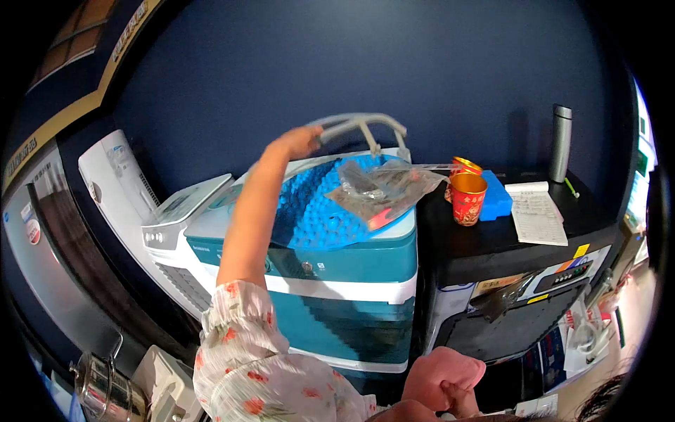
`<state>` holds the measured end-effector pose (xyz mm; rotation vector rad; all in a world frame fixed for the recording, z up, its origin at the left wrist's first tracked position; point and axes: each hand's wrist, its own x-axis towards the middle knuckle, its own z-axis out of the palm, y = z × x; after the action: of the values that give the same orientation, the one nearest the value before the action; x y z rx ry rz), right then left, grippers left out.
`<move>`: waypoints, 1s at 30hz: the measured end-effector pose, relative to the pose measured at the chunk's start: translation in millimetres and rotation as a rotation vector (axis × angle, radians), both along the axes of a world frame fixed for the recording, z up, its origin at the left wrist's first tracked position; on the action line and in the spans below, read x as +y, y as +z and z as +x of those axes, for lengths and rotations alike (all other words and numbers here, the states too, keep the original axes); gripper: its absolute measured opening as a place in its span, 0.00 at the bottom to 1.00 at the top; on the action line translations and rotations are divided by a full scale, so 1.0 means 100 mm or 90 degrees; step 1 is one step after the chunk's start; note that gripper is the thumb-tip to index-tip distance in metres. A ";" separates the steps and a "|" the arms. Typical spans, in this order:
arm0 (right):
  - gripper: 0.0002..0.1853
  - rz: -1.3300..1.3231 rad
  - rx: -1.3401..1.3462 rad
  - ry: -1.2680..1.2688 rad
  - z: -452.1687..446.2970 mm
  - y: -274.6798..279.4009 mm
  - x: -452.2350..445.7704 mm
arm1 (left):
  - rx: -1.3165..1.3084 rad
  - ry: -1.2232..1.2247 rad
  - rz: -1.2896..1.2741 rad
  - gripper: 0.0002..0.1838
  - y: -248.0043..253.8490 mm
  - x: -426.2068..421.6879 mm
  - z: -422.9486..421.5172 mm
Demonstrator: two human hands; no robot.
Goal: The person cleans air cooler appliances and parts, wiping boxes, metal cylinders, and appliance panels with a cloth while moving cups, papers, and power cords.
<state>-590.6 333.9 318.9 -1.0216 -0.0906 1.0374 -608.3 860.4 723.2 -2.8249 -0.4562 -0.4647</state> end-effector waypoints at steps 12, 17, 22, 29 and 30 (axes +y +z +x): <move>0.31 0.101 -0.001 0.069 -0.08 0.21 0.22 | -0.229 0.061 0.043 0.07 0.85 -0.62 -0.94; 0.29 0.325 0.018 0.260 -0.17 0.33 0.45 | -0.322 0.079 -0.115 0.08 0.86 -1.05 -2.04; 0.31 0.275 -0.201 0.431 -0.33 0.57 0.86 | -0.442 0.113 -0.216 0.08 -0.06 -1.78 -3.18; 0.28 0.302 -0.360 0.537 -1.28 0.37 1.96 | -0.531 0.437 -0.216 0.17 -2.12 -2.68 -3.99; 0.27 0.254 -0.288 0.541 -1.53 0.56 2.01 | -0.540 0.465 -0.212 0.18 -2.32 -2.82 -3.99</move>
<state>-743.8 534.5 375.1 -0.8305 -1.1356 1.4415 -1007.3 578.8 491.2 -2.3135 -1.7531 -1.4808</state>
